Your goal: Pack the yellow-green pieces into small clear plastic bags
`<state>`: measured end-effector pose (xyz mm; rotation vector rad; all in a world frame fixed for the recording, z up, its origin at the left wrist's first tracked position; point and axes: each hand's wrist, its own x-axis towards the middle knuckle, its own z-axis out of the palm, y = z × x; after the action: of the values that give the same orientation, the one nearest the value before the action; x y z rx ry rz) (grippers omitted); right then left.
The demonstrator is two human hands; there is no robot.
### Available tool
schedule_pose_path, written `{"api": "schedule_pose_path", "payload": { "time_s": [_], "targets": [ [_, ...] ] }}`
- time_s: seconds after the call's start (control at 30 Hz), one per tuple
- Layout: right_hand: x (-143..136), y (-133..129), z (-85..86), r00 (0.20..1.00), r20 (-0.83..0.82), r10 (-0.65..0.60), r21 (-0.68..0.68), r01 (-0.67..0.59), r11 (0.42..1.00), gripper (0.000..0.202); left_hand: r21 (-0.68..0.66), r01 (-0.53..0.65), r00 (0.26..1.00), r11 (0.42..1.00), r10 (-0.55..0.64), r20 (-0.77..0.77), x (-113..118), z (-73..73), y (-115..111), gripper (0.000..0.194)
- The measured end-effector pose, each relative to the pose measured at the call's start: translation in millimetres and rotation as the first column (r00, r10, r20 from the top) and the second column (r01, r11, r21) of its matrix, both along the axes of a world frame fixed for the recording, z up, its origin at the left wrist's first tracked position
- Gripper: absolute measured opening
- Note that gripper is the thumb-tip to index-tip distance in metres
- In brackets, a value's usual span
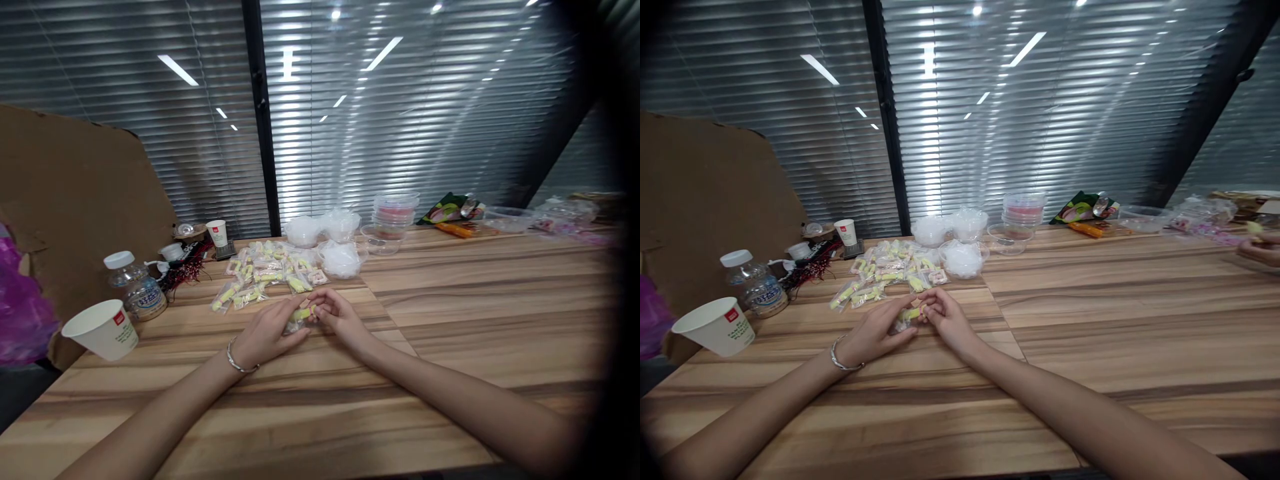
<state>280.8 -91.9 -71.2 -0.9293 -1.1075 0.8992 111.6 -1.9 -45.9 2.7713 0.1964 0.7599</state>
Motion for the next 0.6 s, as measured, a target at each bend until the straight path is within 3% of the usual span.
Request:
{"api": "schedule_pose_path", "payload": {
  "time_s": [0.23,0.6],
  "targets": [
    [-0.2,2.6,-4.6,0.997,0.016,0.071,-0.023,-0.071,0.997,0.035,-0.011,-0.015,1.0,1.0,0.015,0.012,0.1,-1.4,1.0,0.052],
    [-2.9,2.5,-2.7,0.993,0.092,0.079,-0.044,-0.075,0.996,0.034,-0.02,0.017,1.0,1.0,-0.016,0.013,-0.7,-2.9,2.4,0.053]
  ]
}}
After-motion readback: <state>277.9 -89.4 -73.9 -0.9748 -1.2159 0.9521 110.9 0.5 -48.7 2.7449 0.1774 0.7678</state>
